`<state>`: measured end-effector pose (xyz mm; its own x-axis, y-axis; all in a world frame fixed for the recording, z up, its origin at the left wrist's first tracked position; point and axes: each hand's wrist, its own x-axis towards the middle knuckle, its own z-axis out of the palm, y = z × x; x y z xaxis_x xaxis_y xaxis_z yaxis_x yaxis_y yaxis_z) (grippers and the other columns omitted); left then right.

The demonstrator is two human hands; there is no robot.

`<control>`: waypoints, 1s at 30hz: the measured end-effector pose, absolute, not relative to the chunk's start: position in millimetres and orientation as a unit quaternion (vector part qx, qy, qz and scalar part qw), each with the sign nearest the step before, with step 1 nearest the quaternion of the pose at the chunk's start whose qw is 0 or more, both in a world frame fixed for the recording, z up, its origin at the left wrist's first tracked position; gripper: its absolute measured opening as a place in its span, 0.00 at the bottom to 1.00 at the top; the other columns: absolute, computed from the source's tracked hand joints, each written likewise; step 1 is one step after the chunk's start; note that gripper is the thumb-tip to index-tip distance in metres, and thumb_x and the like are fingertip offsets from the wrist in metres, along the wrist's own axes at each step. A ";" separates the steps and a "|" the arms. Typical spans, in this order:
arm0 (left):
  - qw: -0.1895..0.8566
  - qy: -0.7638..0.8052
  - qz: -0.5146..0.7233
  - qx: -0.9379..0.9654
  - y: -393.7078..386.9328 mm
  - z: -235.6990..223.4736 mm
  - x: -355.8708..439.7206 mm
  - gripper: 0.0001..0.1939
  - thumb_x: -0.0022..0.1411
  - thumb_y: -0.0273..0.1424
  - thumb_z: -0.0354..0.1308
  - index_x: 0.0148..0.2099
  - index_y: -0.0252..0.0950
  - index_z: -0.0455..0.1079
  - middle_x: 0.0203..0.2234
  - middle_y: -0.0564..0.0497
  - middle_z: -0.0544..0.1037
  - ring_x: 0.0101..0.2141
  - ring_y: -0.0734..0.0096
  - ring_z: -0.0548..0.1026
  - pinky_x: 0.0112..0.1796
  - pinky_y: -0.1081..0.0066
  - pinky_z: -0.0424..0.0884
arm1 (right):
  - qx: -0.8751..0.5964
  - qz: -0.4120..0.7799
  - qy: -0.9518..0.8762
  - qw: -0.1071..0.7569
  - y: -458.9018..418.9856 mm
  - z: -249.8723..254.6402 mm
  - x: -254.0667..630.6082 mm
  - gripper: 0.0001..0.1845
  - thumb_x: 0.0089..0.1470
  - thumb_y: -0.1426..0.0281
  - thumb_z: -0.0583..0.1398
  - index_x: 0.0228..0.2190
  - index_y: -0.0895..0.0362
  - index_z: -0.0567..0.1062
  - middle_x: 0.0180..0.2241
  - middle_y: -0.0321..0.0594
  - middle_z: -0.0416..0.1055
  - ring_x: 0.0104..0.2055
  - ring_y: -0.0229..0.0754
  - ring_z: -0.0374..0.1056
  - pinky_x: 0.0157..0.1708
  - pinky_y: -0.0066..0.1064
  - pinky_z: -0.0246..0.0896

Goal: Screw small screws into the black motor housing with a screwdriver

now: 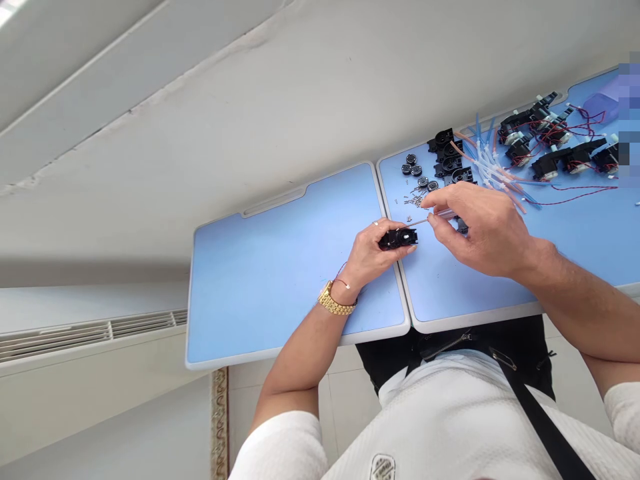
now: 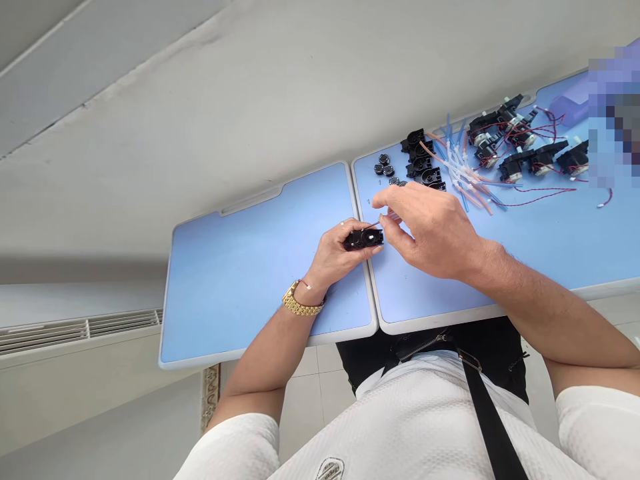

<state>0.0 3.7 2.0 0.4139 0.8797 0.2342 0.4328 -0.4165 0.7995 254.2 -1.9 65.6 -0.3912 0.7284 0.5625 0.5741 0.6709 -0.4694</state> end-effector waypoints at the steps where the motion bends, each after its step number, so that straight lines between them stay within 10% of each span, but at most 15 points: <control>1: 0.332 0.429 0.332 0.772 3.7 1.8 0.0 0.16 0.66 0.43 0.75 0.50 0.41 0.81 0.37 0.51 0.83 0.37 0.68 0.78 0.42 0.68 0.75 | -0.394 0.098 -0.828 0.388 -2.0 65.7 254.3 0.12 0.70 0.70 0.58 0.48 0.53 0.80 0.40 0.39 0.85 0.39 0.46 0.80 0.42 0.40 0.74; 21: 0.278 0.399 0.326 0.811 1.3 -3.7 0.6 0.17 0.67 0.41 0.75 0.54 0.40 0.81 0.43 0.48 0.87 0.41 0.65 0.83 0.46 0.64 0.79 | -0.403 0.265 -0.767 0.424 -5.8 60.1 244.8 0.10 0.68 0.69 0.62 0.44 0.53 0.84 0.41 0.38 0.86 0.35 0.40 0.78 0.36 0.33 0.68; 30: 0.246 0.378 0.302 0.840 -5.0 3.3 4.1 0.15 0.71 0.39 0.71 0.55 0.40 0.78 0.47 0.47 0.87 0.46 0.63 0.85 0.48 0.65 0.79 | -0.440 0.341 -0.805 0.207 0.0 57.9 244.7 0.14 0.65 0.70 0.55 0.49 0.55 0.75 0.37 0.41 0.80 0.33 0.43 0.69 0.37 0.34 0.57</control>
<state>4.1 -5.0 3.3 0.5323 0.7829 0.3220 0.4862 -0.5941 0.6408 244.7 0.0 57.9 -0.5274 0.8489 0.0336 0.5670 0.3811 -0.7302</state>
